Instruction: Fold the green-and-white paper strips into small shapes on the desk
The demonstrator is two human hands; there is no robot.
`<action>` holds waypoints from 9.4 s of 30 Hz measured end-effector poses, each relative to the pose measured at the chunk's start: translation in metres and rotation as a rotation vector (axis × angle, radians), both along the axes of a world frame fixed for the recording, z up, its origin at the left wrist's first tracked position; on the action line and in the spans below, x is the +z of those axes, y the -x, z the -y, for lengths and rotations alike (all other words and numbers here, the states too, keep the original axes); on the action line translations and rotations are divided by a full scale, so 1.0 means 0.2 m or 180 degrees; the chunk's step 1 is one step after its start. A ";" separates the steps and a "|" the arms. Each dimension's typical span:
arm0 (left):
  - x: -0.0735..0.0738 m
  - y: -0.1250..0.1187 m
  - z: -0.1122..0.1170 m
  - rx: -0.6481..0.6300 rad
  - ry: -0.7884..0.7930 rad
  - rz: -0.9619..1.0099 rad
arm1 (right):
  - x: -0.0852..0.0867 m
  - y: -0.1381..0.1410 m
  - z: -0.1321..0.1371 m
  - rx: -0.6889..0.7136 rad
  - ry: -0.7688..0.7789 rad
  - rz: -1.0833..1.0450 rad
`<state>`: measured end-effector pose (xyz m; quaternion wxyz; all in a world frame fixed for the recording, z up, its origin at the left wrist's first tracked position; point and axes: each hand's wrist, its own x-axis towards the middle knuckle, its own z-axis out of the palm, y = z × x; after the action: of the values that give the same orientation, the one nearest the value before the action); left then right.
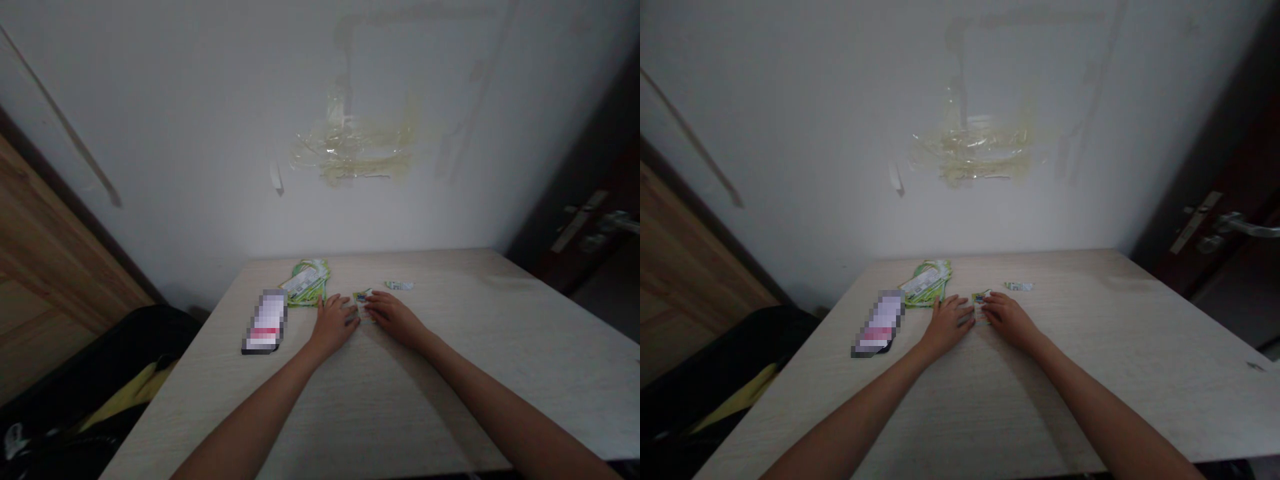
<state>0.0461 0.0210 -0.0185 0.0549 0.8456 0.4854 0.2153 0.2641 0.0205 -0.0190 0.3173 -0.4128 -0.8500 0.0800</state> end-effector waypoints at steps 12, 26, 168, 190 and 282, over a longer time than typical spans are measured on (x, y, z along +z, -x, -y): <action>0.06 0.02 -0.01 -0.0276 -0.0484 -0.0298 | -0.02 0.01 0.00 -0.0034 -0.0036 0.0013; 0.09 0.03 -0.11 -0.0546 0.0137 -0.0119 | 0.01 0.01 0.00 -0.0012 -0.0017 -0.0095; 0.07 0.02 -0.08 -0.0317 -0.0004 -0.0100 | 0.04 -0.09 -0.08 -0.1341 0.0380 0.1038; 0.12 0.01 -0.02 -0.0239 -0.0410 -0.0114 | 0.01 -0.03 0.02 -0.0959 0.0269 0.0797; 0.06 0.00 -0.02 -0.0483 -0.0043 -0.0071 | -0.06 -0.13 -0.05 -0.0207 0.0184 -0.0115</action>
<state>0.0458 0.0255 -0.0063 0.0599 0.8826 0.4190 0.2044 0.2908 0.0314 -0.0317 0.3229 -0.4477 -0.8276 0.1016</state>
